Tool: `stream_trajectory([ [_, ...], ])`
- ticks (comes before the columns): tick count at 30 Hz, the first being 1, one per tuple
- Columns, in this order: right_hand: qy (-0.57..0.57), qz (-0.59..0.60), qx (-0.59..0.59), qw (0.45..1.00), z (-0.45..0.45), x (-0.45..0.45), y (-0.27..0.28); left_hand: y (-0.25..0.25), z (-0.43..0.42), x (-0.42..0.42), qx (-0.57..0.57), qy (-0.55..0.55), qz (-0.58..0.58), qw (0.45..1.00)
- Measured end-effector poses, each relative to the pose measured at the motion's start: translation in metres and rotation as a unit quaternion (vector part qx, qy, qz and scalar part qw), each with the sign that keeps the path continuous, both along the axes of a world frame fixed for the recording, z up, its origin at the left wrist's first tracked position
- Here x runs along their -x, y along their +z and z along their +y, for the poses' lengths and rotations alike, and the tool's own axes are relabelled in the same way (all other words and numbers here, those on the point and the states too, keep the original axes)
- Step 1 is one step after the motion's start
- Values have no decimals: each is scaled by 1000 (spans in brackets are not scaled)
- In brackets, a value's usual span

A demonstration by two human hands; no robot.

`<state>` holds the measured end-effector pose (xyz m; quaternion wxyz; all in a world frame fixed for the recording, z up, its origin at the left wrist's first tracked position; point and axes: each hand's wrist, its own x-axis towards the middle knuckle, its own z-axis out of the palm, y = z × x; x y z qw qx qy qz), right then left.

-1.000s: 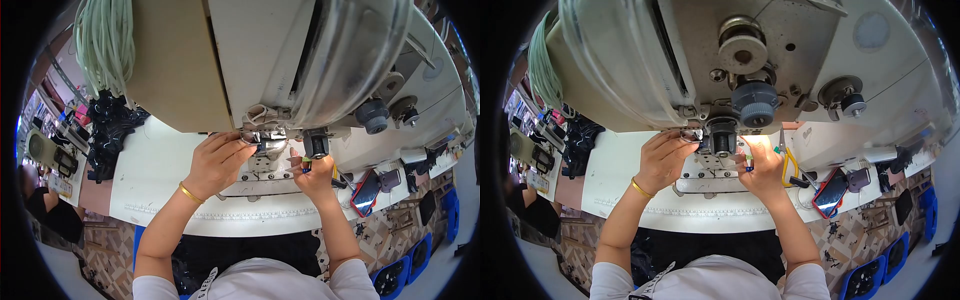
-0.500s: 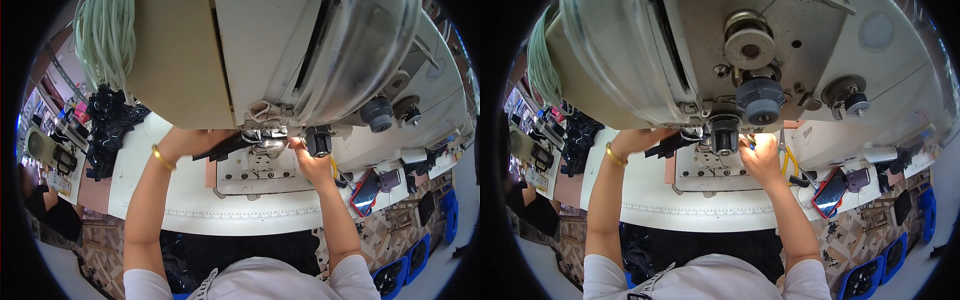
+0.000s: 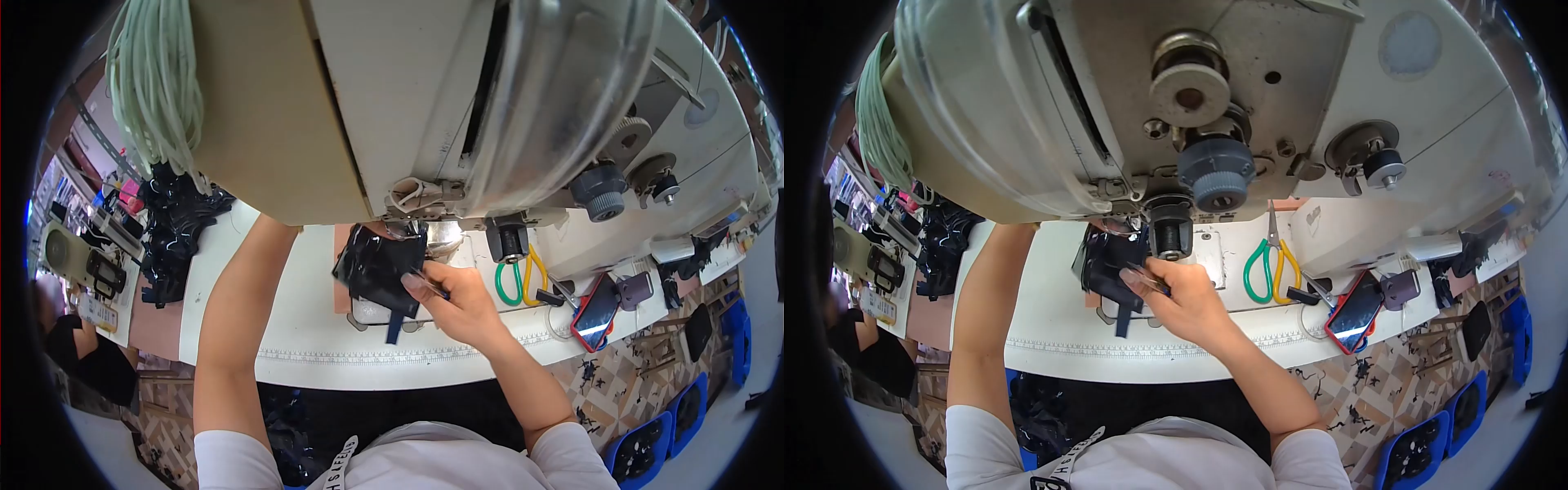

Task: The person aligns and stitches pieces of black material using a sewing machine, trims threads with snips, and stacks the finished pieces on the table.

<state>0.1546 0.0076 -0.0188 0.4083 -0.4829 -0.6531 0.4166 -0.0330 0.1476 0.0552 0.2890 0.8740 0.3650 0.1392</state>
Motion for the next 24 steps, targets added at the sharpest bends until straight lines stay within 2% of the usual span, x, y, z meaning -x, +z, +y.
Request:
stream_trajectory([
  [4, -41, 179, -1, 983, 3, 13, -28, -16, -23, 3, 132, -13, -91, 987],
  [7, -26, 257, 41, 965, 4, 16, -35, -19, -30, 4, 232, -4, -127, 964],
  [9, -24, 247, 27, 968, 5, 14, -37, -15, -35, 2, 256, 17, -129, 958],
  [13, -19, 237, 11, 971, 8, 11, -42, -18, -35, 1, 234, -19, -150, 960],
  [18, -31, 234, 54, 970, 5, 11, -27, -21, -32, 2, 235, -1, -140, 962],
  [19, -35, 229, 61, 971, 4, 11, -23, -13, -40, -1, 178, 43, -103, 978],
  [21, -44, 313, 130, 940, -2, 13, 2, 8, -68, -10, 59, 128, -31, 990],
  [22, -46, 353, 163, 920, -4, 13, 10, -3, -76, -8, -82, 143, -65, 984],
  [24, 5, 320, 164, 933, -1, 0, -2, -35, -98, -1, -356, 165, -126, 911],
])
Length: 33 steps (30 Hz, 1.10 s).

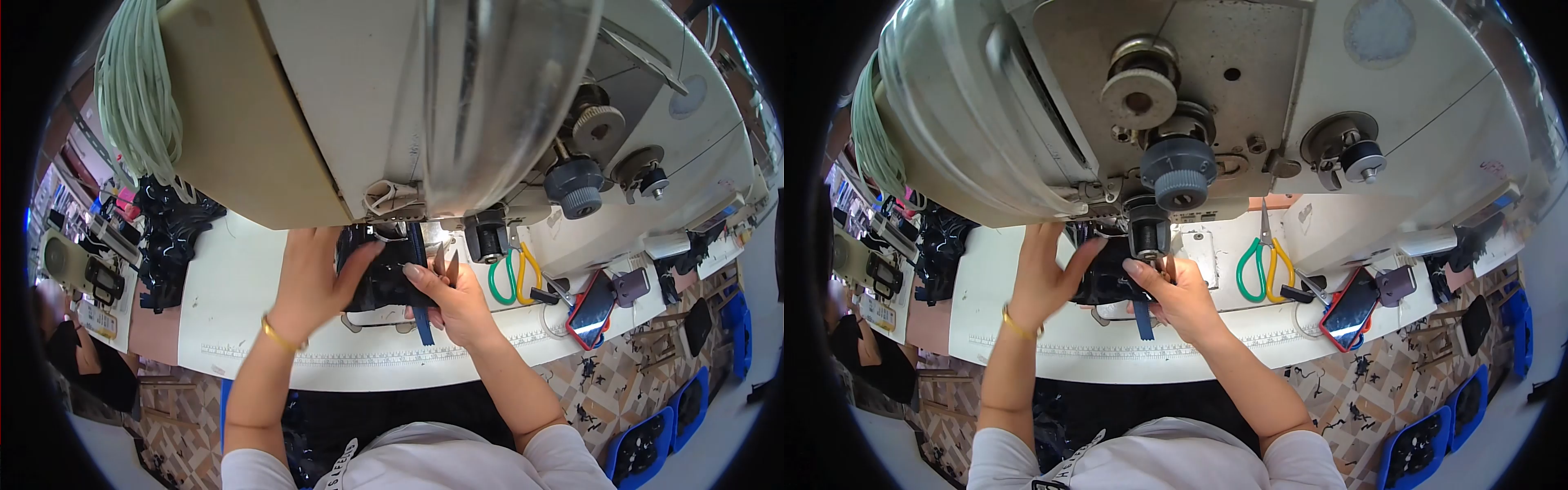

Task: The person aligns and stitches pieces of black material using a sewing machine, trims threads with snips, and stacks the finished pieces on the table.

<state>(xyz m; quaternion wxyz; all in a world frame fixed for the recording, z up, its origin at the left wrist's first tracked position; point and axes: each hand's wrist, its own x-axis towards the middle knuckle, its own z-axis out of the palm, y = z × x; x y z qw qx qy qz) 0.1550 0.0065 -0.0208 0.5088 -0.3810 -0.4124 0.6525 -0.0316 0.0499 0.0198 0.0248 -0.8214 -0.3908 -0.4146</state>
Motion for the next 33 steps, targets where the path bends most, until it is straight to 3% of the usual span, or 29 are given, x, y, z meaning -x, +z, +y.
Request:
stream_trajectory([
  [3, 36, 15, -46, 998, -6, -8, -19, -4, -35, 4, 25, -119, 52, 991],
  [8, 26, 23, -49, 998, -16, 0, -9, -13, -16, 6, -143, -136, 161, 967],
  [17, 26, -14, -50, 998, -2, -3, -8, -16, 16, 7, -222, -196, 111, 949],
  [29, -2, 0, -53, 999, 6, -3, -8, -27, 45, 4, -280, -153, 79, 944],
  [33, -15, 9, -63, 998, 3, -11, -19, -32, 44, 5, -243, -119, 62, 961],
])
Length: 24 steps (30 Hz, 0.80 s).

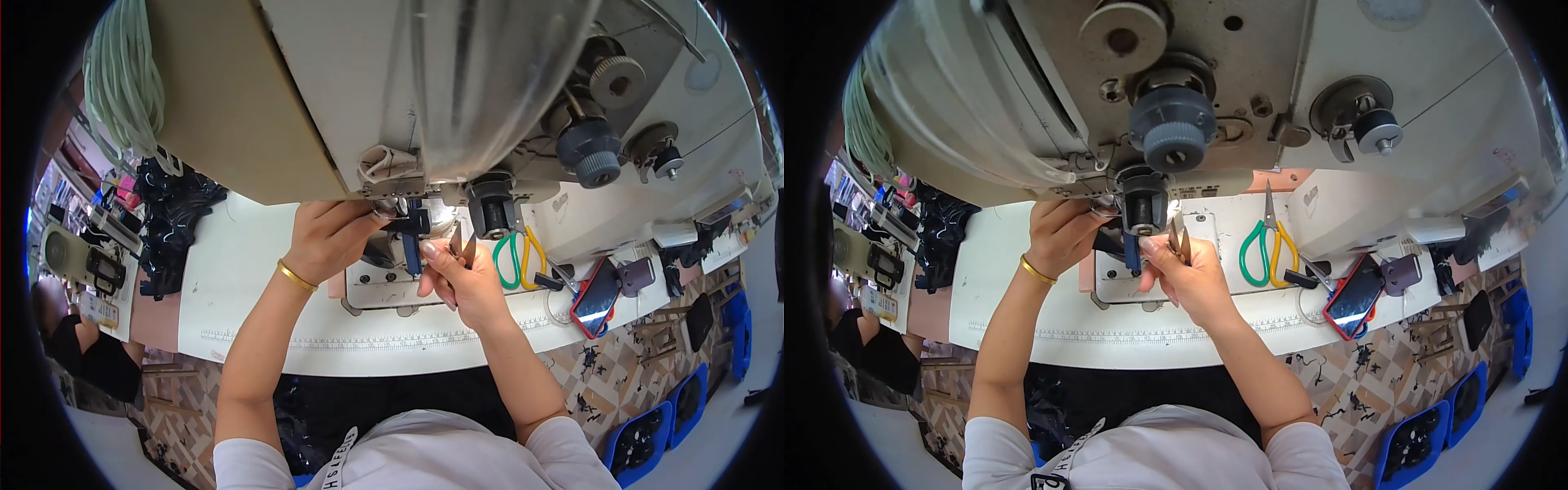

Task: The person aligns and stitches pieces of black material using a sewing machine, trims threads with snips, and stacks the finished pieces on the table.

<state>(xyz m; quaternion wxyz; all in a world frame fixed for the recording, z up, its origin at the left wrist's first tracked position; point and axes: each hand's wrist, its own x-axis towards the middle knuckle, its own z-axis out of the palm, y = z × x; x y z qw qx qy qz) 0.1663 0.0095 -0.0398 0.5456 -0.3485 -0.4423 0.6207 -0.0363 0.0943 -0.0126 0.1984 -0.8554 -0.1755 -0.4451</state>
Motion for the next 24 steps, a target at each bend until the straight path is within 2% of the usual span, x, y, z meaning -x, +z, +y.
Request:
stream_trajectory([
  [5, -1, -27, -11, 1000, -5, -8, -7, -9, -9, -8, 125, 161, -102, 974],
  [7, 12, -45, 7, 999, -7, -8, -8, -7, -11, -5, 129, 180, -36, 974],
  [9, 3, -133, 2, 991, -13, -4, -6, 4, -15, 1, 142, 229, 7, 963],
  [11, 11, -198, -31, 980, -18, -3, -10, 14, -19, 30, 272, 209, -119, 932],
  [12, -6, -234, -54, 971, -21, -5, -20, 19, -24, 46, 329, 202, -184, 904],
  [14, -42, -294, -106, 949, -21, -2, -39, 25, -37, 75, 459, 23, -399, 794],
  [16, -67, -333, -137, 931, -25, 8, -35, 26, -59, 93, 556, -92, -522, 640],
  [21, -92, -335, -281, 895, -33, 49, -24, -1, -80, 97, 591, -156, -591, 526],
  [24, 1, -385, -420, 822, -38, 53, -12, -8, -87, 89, 607, -174, -609, 481],
])
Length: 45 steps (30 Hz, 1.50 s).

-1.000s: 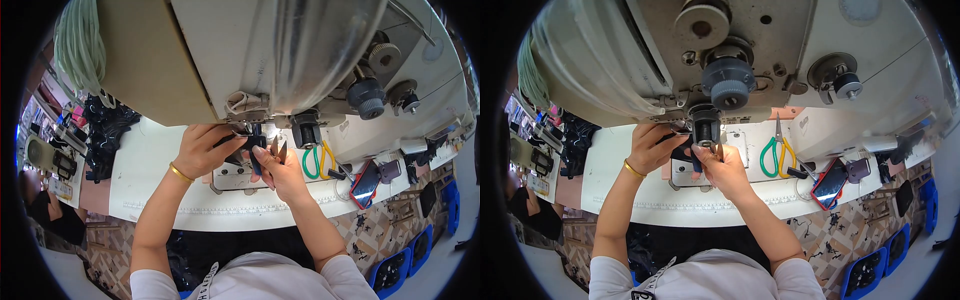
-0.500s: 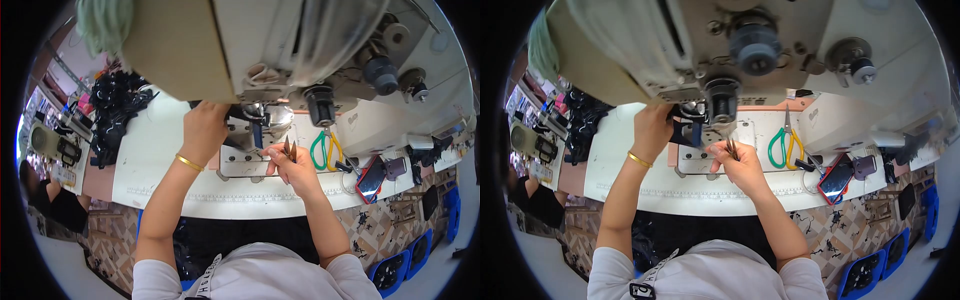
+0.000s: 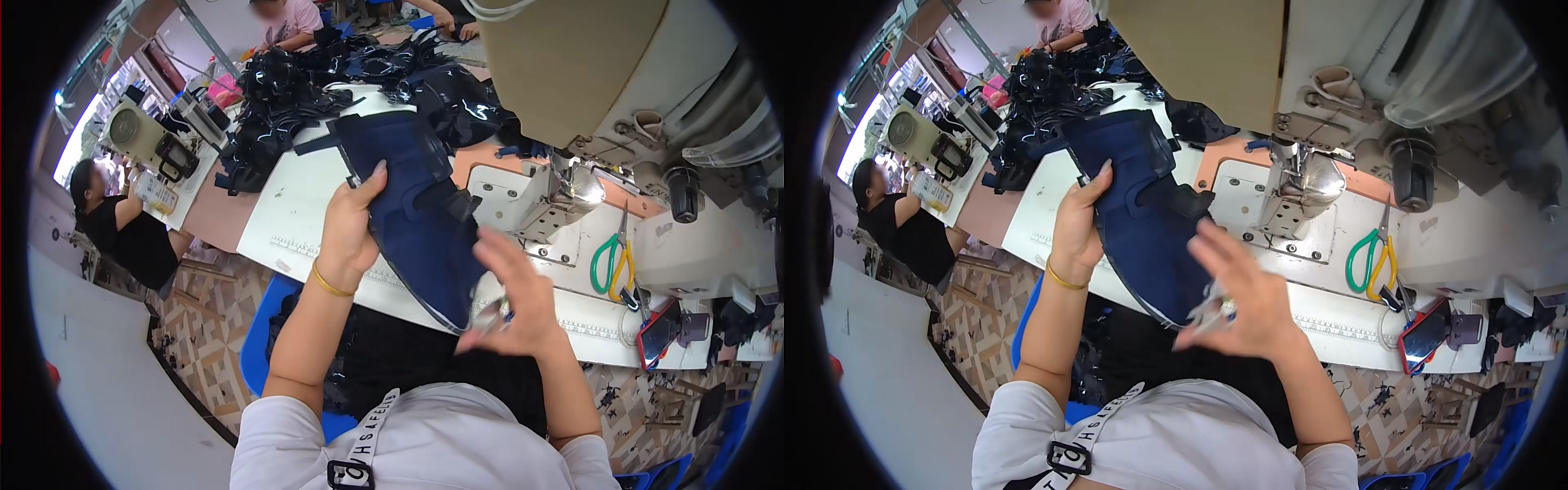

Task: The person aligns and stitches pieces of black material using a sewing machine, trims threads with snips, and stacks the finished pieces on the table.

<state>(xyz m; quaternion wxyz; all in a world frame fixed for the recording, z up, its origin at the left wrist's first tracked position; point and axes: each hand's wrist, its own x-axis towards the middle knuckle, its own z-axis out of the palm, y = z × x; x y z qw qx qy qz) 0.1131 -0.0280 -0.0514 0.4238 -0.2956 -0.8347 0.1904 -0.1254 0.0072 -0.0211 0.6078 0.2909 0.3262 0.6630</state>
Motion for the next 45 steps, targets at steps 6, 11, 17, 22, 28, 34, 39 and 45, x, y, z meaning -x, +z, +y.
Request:
stream_trajectory([
  [6, -37, -58, -116, 991, -3, 1, -8, -13, -2, -12, -104, 167, 179, 964],
  [11, -92, 86, 106, 986, -4, -37, 19, 1, -18, -12, -383, 160, 627, 659],
  [17, -156, 330, 381, 850, 4, -87, 37, 46, 15, -50, -195, -302, 547, 756],
  [22, -76, 453, 518, 721, 31, -128, 33, 39, 63, -82, -114, -390, 439, 802],
  [28, -78, 454, 412, 786, 72, -133, 18, 26, 107, -92, 34, -385, 286, 877],
  [34, -152, 611, 345, 697, 92, -121, 6, 23, 86, -106, 30, -242, 291, 925],
  [39, -286, 359, -19, 888, 21, -97, 2, -4, 39, -142, -161, -45, 265, 950],
  [45, -264, -150, -189, 934, 2, -55, 55, 11, -7, -140, -46, -158, 67, 984],
])
